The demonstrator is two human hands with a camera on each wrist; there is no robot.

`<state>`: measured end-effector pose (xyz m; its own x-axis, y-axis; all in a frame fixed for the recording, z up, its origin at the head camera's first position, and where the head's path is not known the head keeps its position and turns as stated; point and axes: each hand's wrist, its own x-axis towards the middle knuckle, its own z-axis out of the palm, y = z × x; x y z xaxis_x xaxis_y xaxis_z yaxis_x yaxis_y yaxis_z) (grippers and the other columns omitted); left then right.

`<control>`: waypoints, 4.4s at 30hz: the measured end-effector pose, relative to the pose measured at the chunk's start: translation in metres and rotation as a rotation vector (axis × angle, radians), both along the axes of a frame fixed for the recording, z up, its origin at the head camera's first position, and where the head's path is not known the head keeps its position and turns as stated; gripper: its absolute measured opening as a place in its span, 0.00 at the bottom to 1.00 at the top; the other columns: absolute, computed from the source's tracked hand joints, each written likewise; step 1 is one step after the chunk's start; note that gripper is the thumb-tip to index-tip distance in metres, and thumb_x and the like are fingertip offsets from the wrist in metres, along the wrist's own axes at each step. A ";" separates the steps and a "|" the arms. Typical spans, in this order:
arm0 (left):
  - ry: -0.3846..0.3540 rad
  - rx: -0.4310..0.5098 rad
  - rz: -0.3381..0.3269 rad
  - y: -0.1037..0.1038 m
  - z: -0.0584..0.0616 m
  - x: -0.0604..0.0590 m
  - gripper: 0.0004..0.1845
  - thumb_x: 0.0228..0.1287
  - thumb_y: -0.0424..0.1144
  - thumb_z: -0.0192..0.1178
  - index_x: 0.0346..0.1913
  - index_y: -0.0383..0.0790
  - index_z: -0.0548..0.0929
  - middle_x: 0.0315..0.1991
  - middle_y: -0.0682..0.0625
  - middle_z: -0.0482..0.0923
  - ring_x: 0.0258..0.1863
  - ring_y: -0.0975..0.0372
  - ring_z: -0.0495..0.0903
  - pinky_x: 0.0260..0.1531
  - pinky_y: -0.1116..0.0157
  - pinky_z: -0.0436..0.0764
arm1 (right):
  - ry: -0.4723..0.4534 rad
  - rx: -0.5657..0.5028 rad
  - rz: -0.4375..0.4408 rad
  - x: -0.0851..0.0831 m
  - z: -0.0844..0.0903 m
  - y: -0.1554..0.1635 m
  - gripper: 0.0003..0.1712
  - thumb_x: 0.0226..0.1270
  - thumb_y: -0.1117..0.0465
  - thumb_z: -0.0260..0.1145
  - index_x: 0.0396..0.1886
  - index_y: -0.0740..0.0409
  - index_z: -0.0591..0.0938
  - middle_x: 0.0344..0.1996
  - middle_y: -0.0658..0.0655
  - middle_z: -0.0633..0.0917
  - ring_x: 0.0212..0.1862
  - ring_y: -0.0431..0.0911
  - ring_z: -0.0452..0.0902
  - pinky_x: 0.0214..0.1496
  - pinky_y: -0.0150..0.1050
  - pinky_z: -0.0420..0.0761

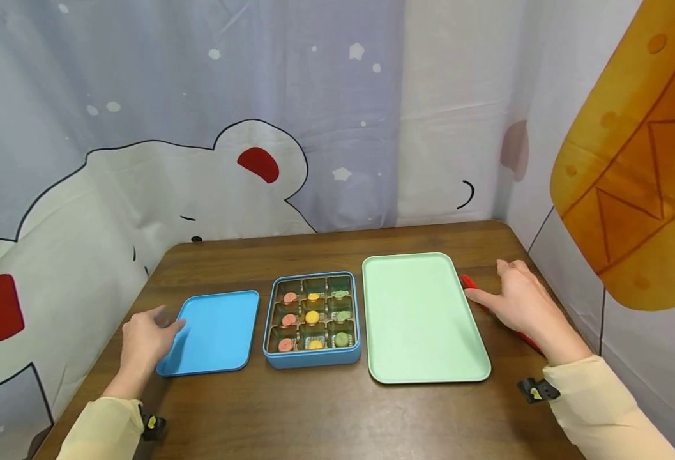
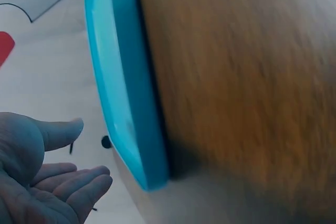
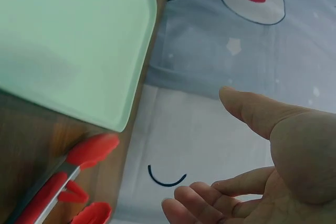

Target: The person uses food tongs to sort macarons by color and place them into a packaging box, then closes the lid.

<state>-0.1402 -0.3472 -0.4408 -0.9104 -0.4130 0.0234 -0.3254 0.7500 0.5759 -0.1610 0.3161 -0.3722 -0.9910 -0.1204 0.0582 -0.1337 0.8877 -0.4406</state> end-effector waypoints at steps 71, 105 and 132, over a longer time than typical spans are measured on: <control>0.310 0.077 0.030 0.006 0.022 -0.009 0.16 0.77 0.32 0.63 0.61 0.28 0.86 0.51 0.36 0.88 0.52 0.45 0.88 0.53 0.46 0.83 | 0.029 -0.086 0.147 -0.008 0.017 -0.091 0.57 0.72 0.38 0.72 0.76 0.81 0.63 0.62 0.74 0.74 0.58 0.65 0.78 0.52 0.60 0.79; 0.394 0.196 -0.062 0.075 0.048 -0.032 0.14 0.75 0.30 0.65 0.59 0.30 0.88 0.49 0.39 0.89 0.50 0.49 0.89 0.50 0.49 0.86 | 0.025 -0.201 0.320 -0.027 -0.002 -0.204 0.42 0.78 0.47 0.68 0.74 0.77 0.70 0.64 0.71 0.76 0.56 0.61 0.82 0.58 0.57 0.80; 0.435 0.292 -0.155 0.132 0.050 -0.046 0.13 0.72 0.27 0.68 0.55 0.30 0.90 0.47 0.40 0.90 0.49 0.52 0.90 0.48 0.51 0.87 | 0.051 -0.345 0.351 -0.041 -0.016 -0.240 0.23 0.86 0.55 0.58 0.57 0.71 0.86 0.23 0.58 0.80 0.22 0.44 0.69 0.32 0.44 0.76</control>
